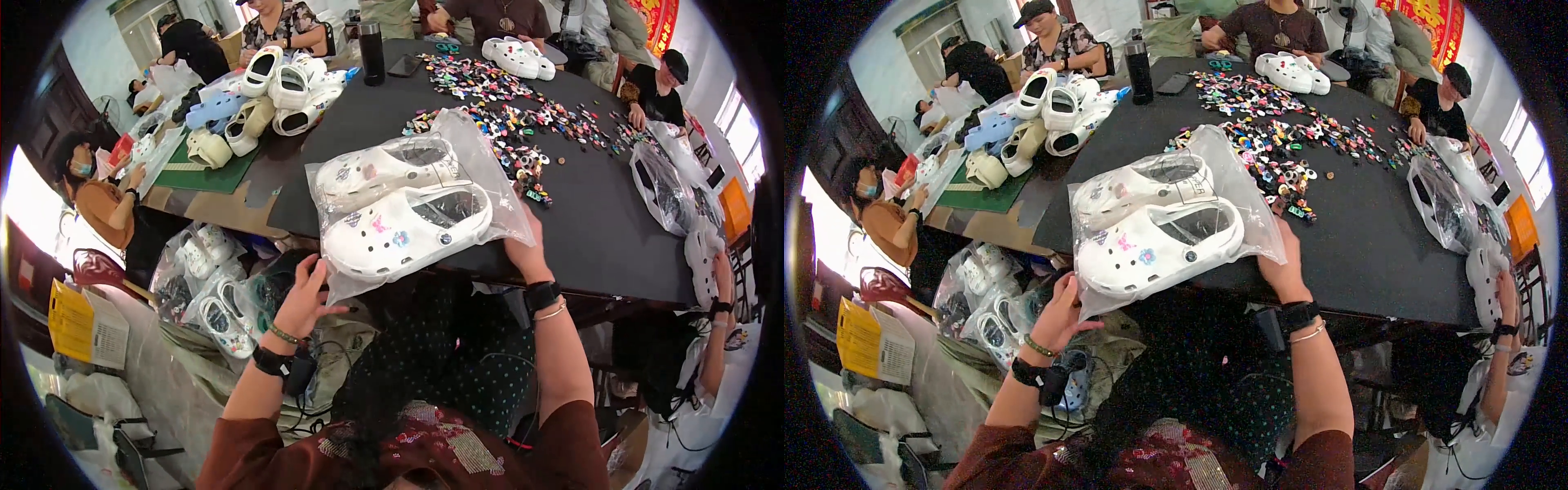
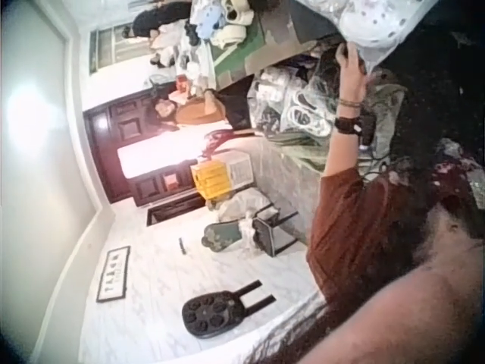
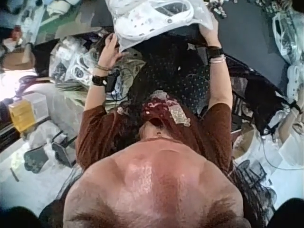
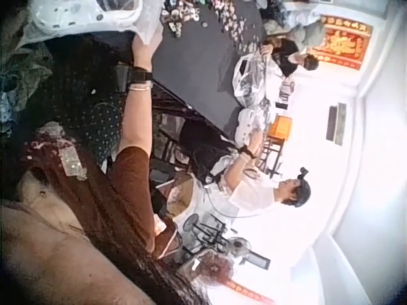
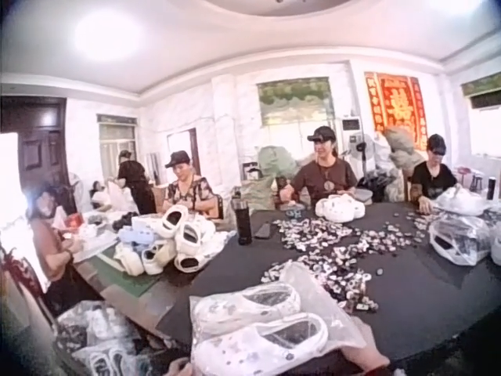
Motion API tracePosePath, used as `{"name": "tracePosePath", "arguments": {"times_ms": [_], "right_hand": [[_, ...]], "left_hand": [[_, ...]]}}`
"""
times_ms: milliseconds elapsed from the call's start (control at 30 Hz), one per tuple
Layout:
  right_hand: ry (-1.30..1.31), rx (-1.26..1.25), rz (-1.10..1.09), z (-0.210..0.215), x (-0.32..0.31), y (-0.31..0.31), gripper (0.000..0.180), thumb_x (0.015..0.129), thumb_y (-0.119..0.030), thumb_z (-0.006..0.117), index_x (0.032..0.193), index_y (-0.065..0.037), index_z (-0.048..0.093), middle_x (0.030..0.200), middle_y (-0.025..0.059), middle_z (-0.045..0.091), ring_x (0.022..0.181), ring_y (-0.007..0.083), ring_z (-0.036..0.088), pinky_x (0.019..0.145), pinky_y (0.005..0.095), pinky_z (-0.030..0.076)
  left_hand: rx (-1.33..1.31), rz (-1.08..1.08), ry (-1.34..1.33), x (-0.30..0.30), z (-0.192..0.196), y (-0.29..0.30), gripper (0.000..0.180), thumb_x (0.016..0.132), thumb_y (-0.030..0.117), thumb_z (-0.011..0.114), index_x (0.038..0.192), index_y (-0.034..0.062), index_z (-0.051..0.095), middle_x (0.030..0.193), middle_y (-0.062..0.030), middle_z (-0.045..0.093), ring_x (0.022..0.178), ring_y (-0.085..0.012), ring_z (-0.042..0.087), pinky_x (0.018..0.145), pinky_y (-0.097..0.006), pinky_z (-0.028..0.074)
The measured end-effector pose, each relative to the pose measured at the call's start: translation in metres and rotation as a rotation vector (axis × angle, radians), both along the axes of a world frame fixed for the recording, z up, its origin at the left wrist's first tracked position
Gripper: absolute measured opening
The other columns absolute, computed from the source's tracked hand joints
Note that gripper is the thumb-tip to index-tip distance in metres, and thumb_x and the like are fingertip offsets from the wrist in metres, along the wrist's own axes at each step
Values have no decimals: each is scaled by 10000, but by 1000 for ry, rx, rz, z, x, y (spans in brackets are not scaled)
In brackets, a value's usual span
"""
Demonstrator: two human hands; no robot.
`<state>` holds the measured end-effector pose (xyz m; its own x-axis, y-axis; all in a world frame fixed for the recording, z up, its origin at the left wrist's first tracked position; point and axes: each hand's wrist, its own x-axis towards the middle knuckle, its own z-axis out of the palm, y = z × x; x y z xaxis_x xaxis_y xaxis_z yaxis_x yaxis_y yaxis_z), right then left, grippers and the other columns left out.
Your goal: Attaching decorative charms to the holes of clogs.
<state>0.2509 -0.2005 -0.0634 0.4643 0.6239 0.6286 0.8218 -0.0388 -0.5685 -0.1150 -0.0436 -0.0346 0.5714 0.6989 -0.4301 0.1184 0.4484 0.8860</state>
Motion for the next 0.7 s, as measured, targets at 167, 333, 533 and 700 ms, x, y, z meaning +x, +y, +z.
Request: {"name": "tracePosePath", "arguments": {"times_ms": [167,333,533,700], "right_hand": [[598,244,62,36,26,-19,173,955,6,510,1082,10,627,1005,56,678,943,122,621,856,253,475],[587,17,198,91,24,-16,174,955,-32,527,1071,9,649,995,38,677,907,108,610,837,250,468],[490,-439,308,93,11,-5,200,940,-54,547,1104,-2,650,908,6,668,777,75,596,693,233,480],[741,-370,294,106,11,0,219,923,-26,562,1104,-38,684,867,-16,662,725,47,568,613,217,436]], "left_hand": [[-58,-15,-265,12,-3,2,513,1019,380,496,1414,92,339,1192,-74,578,927,-185,641,706,-335,539],[313,145,-241,11,-10,28,324,932,96,640,1233,6,558,841,16,589,706,-39,482,610,-199,385],[441,168,-295,8,3,47,284,946,73,594,1219,9,556,970,-50,621,862,-116,592,752,-245,485],[84,160,-128,15,2,30,406,1028,328,486,1325,53,466,1191,-48,564,1031,-165,551,827,-364,482]]}}
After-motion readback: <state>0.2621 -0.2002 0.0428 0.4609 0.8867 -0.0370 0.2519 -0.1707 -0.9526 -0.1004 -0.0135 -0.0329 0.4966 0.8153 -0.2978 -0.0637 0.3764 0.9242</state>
